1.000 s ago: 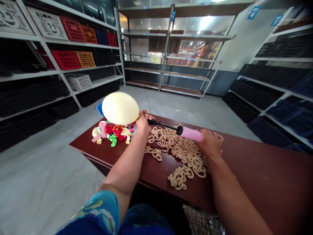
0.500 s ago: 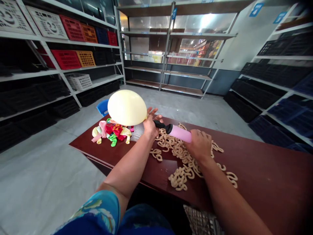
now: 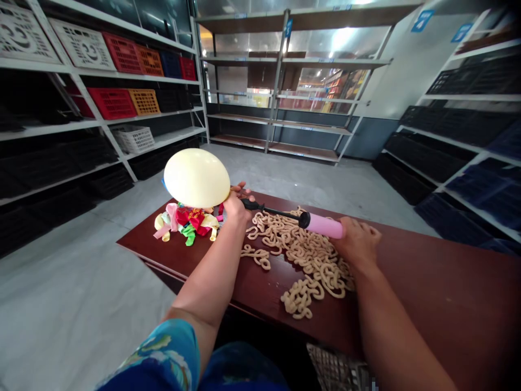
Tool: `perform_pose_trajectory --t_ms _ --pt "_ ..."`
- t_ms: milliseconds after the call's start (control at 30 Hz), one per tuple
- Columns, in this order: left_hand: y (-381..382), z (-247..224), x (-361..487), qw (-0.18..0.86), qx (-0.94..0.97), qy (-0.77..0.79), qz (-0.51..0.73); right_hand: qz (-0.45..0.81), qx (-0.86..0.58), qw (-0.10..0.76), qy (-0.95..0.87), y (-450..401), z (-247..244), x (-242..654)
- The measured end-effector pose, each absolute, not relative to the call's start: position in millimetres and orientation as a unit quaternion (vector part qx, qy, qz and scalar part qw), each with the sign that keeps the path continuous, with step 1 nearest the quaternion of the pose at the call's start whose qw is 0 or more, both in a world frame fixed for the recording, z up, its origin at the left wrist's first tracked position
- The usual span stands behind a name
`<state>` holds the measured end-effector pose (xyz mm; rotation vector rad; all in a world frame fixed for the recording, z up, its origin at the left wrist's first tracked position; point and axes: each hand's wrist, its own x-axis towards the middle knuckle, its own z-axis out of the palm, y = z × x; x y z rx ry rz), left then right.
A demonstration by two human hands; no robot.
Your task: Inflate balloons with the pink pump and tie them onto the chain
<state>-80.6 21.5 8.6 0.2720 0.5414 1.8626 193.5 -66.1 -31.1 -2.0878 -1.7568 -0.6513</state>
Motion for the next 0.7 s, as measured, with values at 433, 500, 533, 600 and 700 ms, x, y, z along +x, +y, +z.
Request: perform_pose_trajectory --t_ms 433,500,533,600,700 --pt "0 11 -44 0.636 0.136 0.163 0.742 -0.242 -0.662 0.139 -0.695 -72 -22 138" --pt "1 13 -47 0.636 0.134 0.17 0.741 -0.235 -0.659 0.139 -0.701 -71 -23 140" --pt "3 14 -49 0.634 0.132 0.173 0.742 -0.231 -0.661 0.14 -0.7 -71 -23 144" --pt "8 14 -58 0.626 0.124 0.177 0.75 -0.222 -0.672 0.144 -0.692 -69 -23 155" --pt "17 14 -74 0.61 0.112 0.184 0.762 -0.211 -0.695 0.16 -0.669 -67 -24 177"
